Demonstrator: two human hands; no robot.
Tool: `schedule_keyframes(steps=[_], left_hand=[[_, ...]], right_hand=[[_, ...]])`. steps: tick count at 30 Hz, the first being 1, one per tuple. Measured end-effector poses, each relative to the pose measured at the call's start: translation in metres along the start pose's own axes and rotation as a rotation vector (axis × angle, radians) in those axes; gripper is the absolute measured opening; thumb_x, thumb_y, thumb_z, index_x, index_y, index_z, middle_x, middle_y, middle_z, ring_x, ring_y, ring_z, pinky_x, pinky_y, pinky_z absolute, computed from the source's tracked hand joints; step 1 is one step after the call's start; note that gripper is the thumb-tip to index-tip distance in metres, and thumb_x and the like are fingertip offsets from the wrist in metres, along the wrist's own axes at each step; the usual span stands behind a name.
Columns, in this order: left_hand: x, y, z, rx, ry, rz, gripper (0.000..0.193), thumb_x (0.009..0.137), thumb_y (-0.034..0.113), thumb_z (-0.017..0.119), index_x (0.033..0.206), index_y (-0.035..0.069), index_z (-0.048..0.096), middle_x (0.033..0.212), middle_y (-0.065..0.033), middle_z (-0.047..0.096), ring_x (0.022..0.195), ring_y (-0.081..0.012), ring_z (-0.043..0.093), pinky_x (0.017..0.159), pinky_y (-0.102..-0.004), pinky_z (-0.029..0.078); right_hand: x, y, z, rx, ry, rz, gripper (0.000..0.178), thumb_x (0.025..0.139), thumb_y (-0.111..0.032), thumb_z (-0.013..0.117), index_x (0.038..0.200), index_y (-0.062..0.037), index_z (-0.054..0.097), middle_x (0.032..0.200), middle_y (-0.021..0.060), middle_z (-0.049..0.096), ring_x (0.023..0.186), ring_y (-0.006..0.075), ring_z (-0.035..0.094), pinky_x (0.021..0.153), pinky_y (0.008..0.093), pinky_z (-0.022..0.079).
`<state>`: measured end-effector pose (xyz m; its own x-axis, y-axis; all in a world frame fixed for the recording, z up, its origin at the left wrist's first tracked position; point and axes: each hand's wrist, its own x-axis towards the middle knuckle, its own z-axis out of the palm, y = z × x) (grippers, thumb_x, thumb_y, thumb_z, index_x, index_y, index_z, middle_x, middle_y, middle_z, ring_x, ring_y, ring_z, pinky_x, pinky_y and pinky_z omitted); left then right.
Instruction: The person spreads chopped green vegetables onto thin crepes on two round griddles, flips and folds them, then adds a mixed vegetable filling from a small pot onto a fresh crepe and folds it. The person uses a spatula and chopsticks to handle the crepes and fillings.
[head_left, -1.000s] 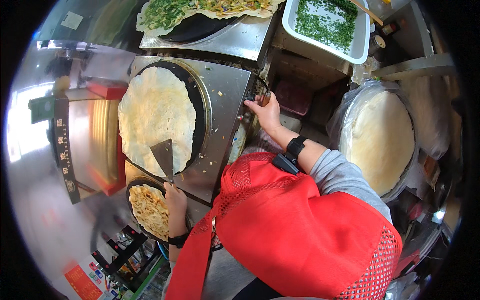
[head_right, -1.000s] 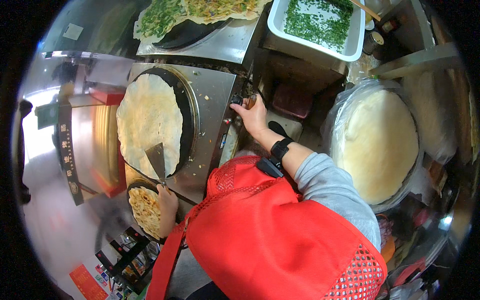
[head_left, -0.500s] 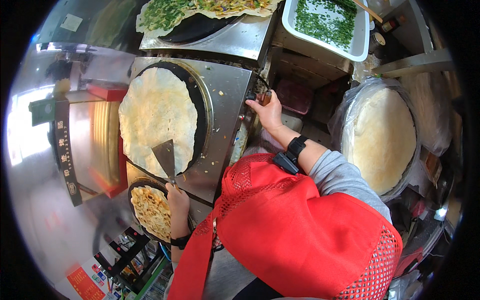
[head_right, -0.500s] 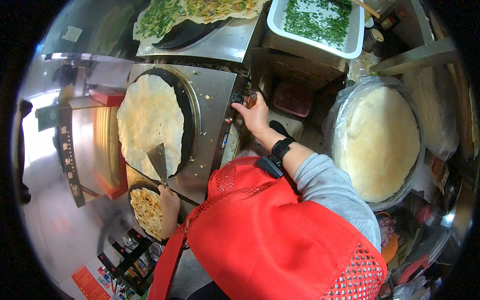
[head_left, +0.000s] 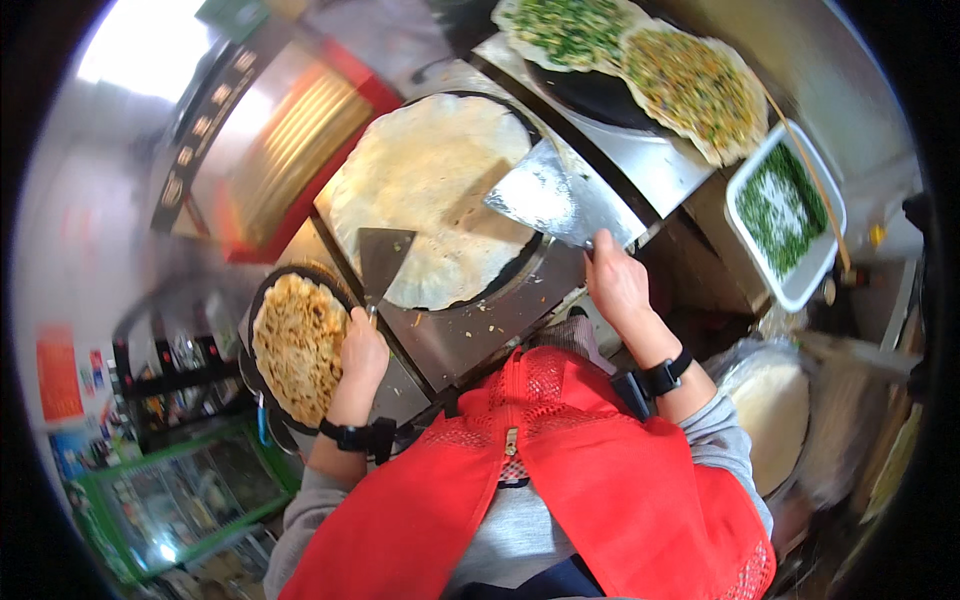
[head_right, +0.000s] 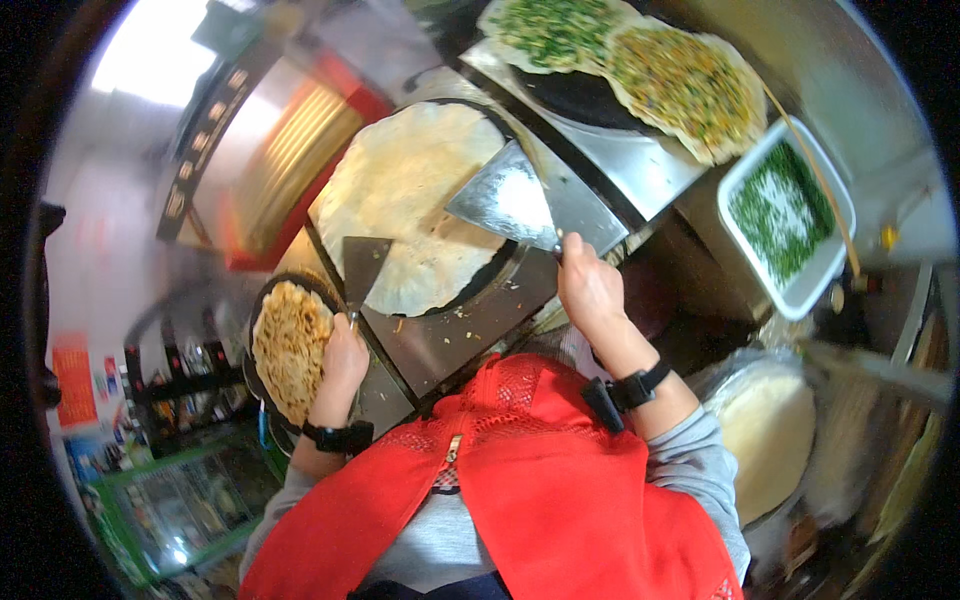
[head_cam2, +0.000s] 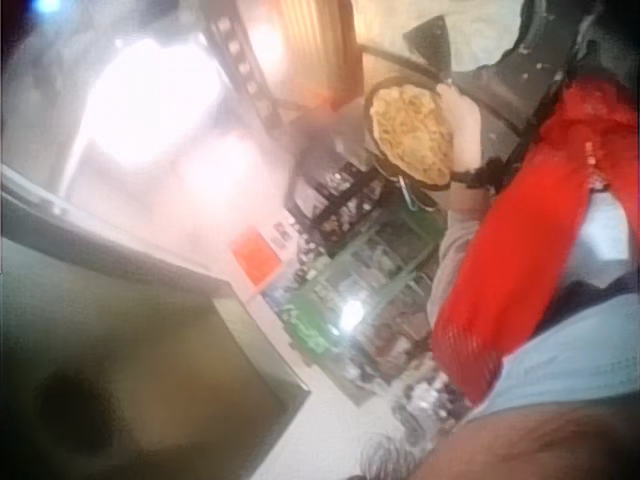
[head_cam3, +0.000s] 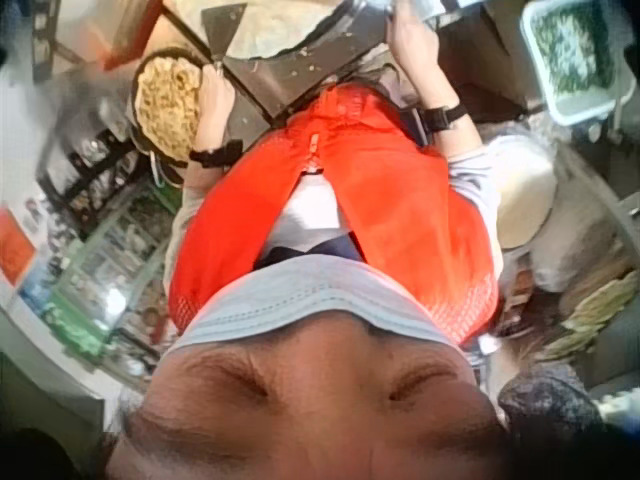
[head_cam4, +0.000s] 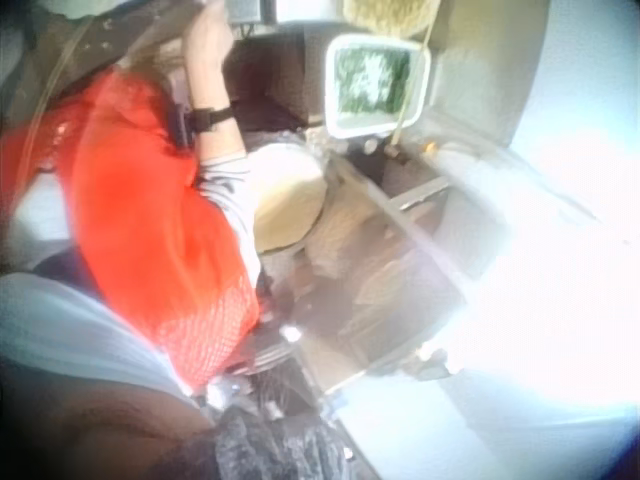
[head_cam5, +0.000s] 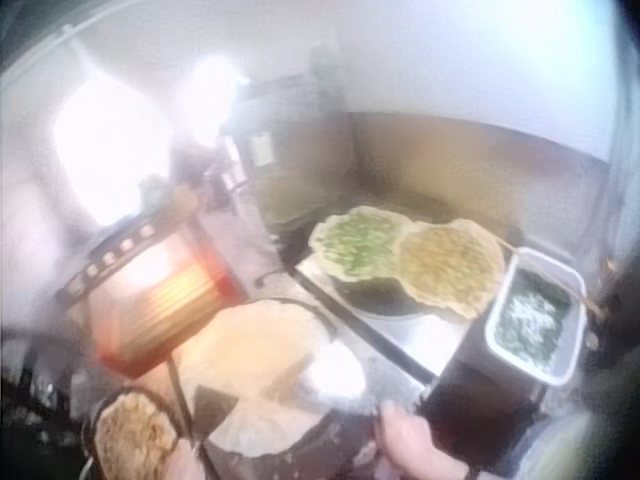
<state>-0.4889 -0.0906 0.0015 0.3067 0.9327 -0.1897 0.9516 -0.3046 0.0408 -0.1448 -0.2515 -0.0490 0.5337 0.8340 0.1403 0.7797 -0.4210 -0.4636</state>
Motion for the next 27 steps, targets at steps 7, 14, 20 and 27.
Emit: schedule_keyframes(steps=[7,14,20,27], left_hand=[[0.004,0.001,0.009,-0.103,-0.173,-0.046,0.017,0.089,0.007,0.043,0.103,0.000,0.037,0.090,-0.0308,0.060,0.087,-0.0470,0.060,0.075,-0.0531,0.048],[-0.045,-0.006,0.006,-1.526,-0.284,-0.318,0.029,0.092,0.022,0.059,0.111,0.003,0.047,0.078,-0.0055,0.057,0.069,-0.0183,0.057,0.065,-0.0364,0.048],[-0.037,-0.008,0.004,-0.753,-0.116,-0.238,0.028,0.092,0.023,0.057,0.108,0.001,0.054,0.078,-0.0163,0.061,0.071,-0.0272,0.061,0.068,-0.0370,0.049],[0.108,0.000,-0.038,-0.429,-0.046,0.057,0.035,0.091,0.030,0.056,0.109,-0.001,0.057,0.093,-0.0225,0.064,0.087,-0.0339,0.063,0.076,-0.0399,0.049]], right_hand=[[0.061,-0.033,-0.007,-0.416,-0.573,-0.005,0.014,0.091,-0.011,0.045,0.103,-0.0032,0.047,0.093,0.0212,0.067,0.083,0.0302,0.070,0.068,0.0368,0.058],[0.085,-0.020,-0.037,0.323,-0.050,-0.211,0.021,0.087,-0.016,0.064,0.096,0.0011,0.056,0.086,0.0222,0.062,0.079,0.0416,0.061,0.067,0.0443,0.049],[0.090,-0.040,-0.039,0.103,-0.112,-0.271,0.019,0.089,-0.020,0.059,0.095,-0.0024,0.054,0.074,0.0228,0.062,0.068,0.0408,0.063,0.061,0.0472,0.051],[0.032,-0.049,-0.075,0.195,-0.352,-0.288,0.026,0.088,-0.017,0.061,0.107,-0.0023,0.054,0.078,0.0210,0.065,0.070,0.0395,0.064,0.061,0.0449,0.053]])
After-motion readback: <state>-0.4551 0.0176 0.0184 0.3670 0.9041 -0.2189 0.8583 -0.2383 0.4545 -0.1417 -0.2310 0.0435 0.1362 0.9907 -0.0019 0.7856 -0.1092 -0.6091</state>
